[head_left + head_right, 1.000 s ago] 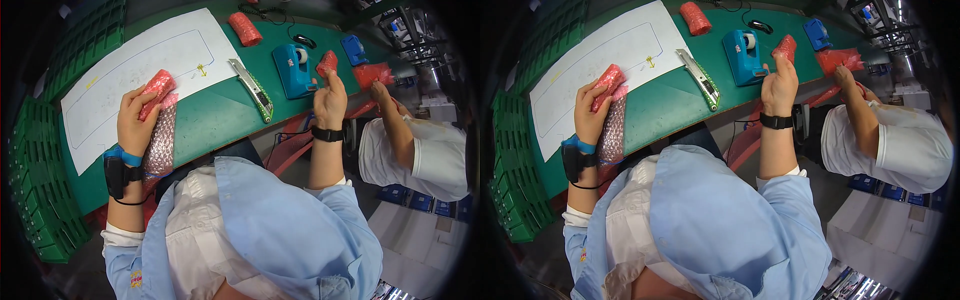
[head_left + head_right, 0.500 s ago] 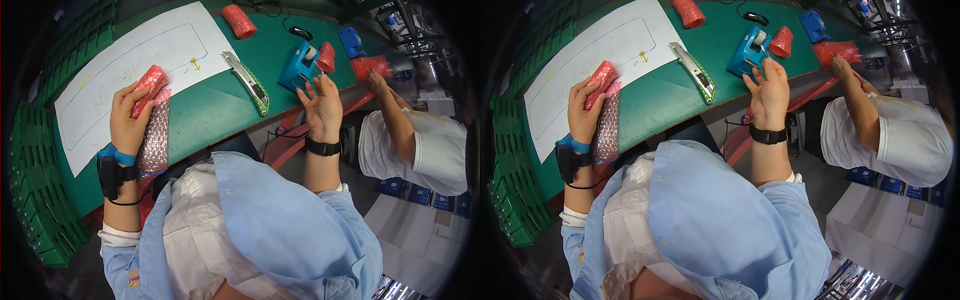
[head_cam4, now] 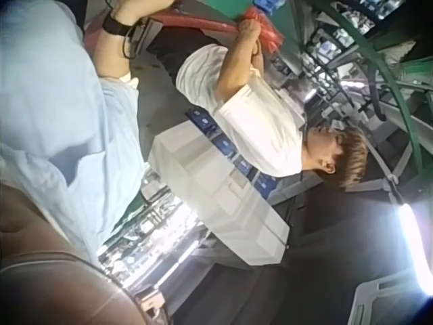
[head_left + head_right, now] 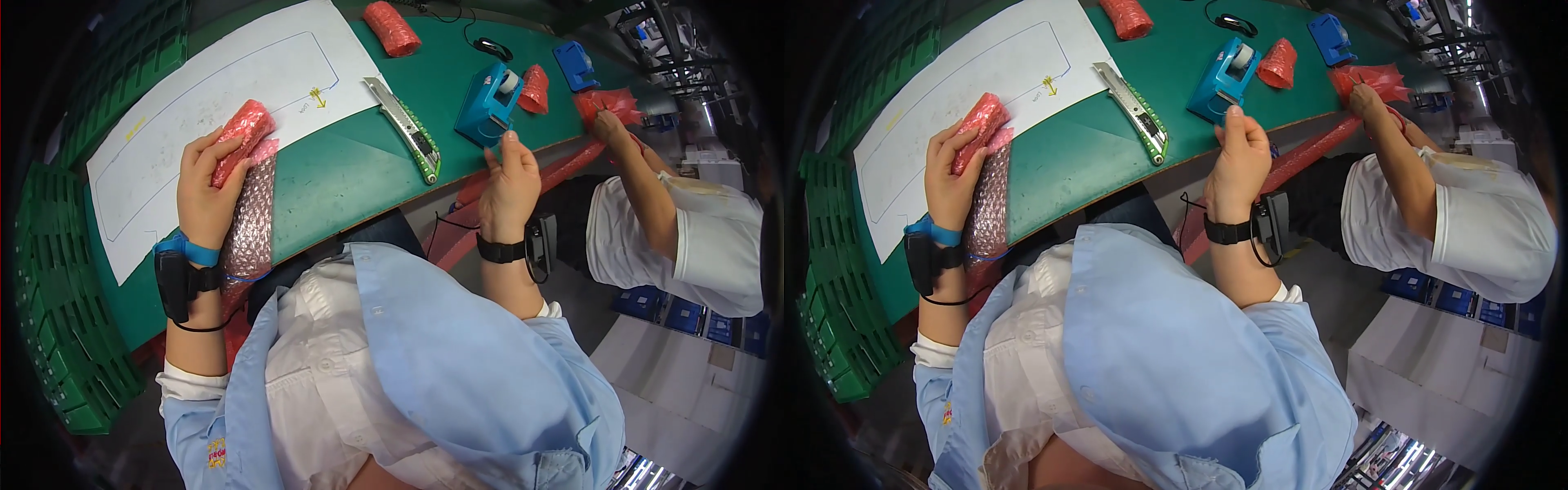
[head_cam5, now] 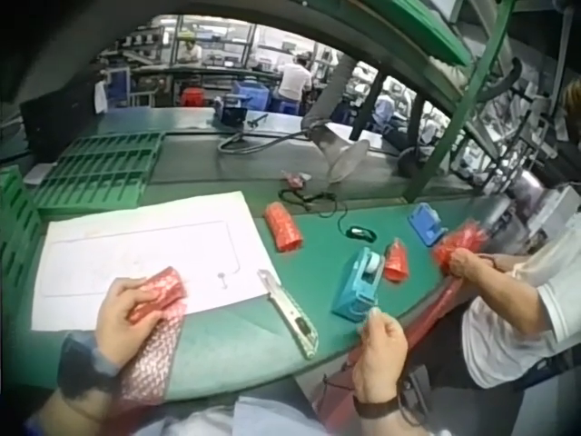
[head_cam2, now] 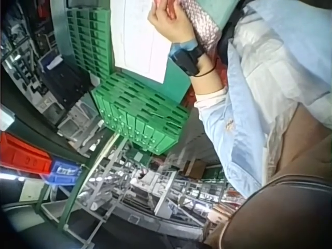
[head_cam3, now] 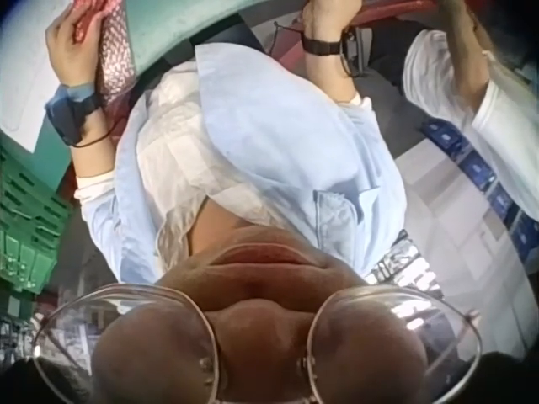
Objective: The person wraps circuit boards in bubble wrap, secures them with tape, and places the finished bundles into a green plastic tray.
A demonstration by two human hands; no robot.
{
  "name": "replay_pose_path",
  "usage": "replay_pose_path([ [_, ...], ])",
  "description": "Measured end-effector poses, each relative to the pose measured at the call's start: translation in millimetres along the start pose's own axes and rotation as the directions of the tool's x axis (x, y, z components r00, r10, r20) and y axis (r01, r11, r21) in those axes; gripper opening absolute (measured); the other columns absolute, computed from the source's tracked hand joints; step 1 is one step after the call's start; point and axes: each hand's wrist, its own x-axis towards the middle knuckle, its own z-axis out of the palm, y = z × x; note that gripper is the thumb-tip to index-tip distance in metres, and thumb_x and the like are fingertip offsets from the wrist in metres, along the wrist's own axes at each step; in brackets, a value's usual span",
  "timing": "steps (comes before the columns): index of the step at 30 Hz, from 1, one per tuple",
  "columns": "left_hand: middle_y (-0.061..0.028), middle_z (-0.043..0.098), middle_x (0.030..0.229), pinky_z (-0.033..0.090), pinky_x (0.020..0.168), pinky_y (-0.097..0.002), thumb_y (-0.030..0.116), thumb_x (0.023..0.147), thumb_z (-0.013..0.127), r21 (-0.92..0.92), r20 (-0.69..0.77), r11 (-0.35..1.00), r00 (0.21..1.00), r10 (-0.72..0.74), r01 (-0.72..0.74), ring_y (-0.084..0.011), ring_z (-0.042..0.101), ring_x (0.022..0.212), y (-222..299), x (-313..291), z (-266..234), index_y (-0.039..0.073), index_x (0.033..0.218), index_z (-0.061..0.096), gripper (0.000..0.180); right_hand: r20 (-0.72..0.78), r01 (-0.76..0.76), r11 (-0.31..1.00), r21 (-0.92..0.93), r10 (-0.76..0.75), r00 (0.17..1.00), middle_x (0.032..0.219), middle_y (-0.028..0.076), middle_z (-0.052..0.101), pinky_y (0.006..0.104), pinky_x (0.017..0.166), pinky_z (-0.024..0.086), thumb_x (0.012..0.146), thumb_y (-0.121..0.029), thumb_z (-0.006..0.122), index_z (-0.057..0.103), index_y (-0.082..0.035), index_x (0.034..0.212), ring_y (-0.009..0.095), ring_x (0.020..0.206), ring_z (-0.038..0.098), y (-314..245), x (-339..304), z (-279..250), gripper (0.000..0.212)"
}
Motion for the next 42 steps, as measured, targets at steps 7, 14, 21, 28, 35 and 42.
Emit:
replay_pose_path([
  [7, -0.0122, 0.059, 0.12, 0.05, 0.093, -0.0346, 0.007, 0.079, 0.077, 0.01, 0.009, 1.0, 1.0, 0.008, -0.008, -0.0281, 0.06, 0.11, 1, 0, 0, 0.008, 0.108, 0.071, 0.029, 0.101, -0.228, 0.971, 0.069, 0.221, 0.97, 0.076, 0.002, 0.062, 0.0229, 0.06, 0.045, 0.096, -0.02, 0.064, 0.058, -0.004, 0.096, 0.008, 0.066, 0.054, 2, -8, -3, 0.017],
  [14, -0.0121, 0.059, 0.12, 0.05, 0.094, -0.0339, 0.008, 0.08, 0.077, -0.002, 0.005, 1.0, 1.0, -0.015, 0.015, -0.0275, 0.06, 0.11, 2, 0, 1, 0.008, 0.109, 0.071, 0.03, 0.036, -0.16, 0.957, -0.243, 0.174, 0.984, 0.075, 0.003, 0.063, 0.0231, 0.055, 0.043, 0.095, -0.019, 0.065, 0.057, -0.005, 0.09, 0.007, 0.06, 0.05, 7, 5, -9, 0.018],
  [21, -0.0123, 0.06, 0.119, 0.05, 0.093, -0.0344, 0.007, 0.08, 0.076, -0.012, 0.001, 1.0, 1.0, -0.01, 0.01, -0.0279, 0.06, 0.11, 1, 3, 2, 0.008, 0.109, 0.07, 0.03, 0.133, 0.252, 0.764, -0.594, -0.215, 0.967, 0.077, 0.004, 0.064, 0.0223, 0.06, 0.044, 0.094, -0.014, 0.065, 0.06, -0.001, 0.093, 0.008, 0.066, 0.055, 33, -1, -46, 0.014],
  [28, -0.0132, 0.061, 0.117, 0.05, 0.092, -0.0355, 0.009, 0.078, 0.076, 0.037, -0.013, 0.999, 1.0, 0.021, -0.02, -0.03, 0.06, 0.108, 2, 3, -2, 0.008, 0.105, 0.071, 0.028, 0.752, 0.799, 0.494, -0.344, -0.365, 0.549, 0.084, 0.005, 0.064, 0.0229, 0.066, 0.047, 0.093, -0.004, 0.065, 0.062, 0.001, 0.098, 0.009, 0.073, 0.057, -27, -28, 0, 0.008],
  [35, -0.0125, 0.064, 0.113, 0.054, 0.085, -0.0382, 0.013, 0.078, 0.076, 0.013, -0.031, 0.997, 0.996, 0.082, -0.082, -0.0316, 0.064, 0.099, 4, 5, 2, 0.013, 0.101, 0.072, 0.023, 0.966, 0.836, 0.548, -0.03, -0.2, 0.165, 0.084, 0.004, 0.063, 0.0228, 0.066, 0.045, 0.092, -0.005, 0.065, 0.061, 0.001, 0.097, 0.01, 0.073, 0.057, -44, -34, 78, 0.009],
  [42, -0.0108, 0.065, 0.114, 0.055, 0.081, -0.0395, 0.013, 0.077, 0.075, -0.005, -0.055, 0.998, 0.996, 0.067, -0.067, -0.0307, 0.067, 0.092, 1, 1, 2, 0.015, 0.095, 0.073, 0.018, 0.791, -0.216, 0.89, -0.402, 0.456, 0.409, 0.08, 0.0, 0.062, 0.0203, 0.061, 0.041, 0.095, -0.019, 0.063, 0.063, -0.005, 0.093, 0.008, 0.066, 0.052, -3, -68, 165, 0.014],
])
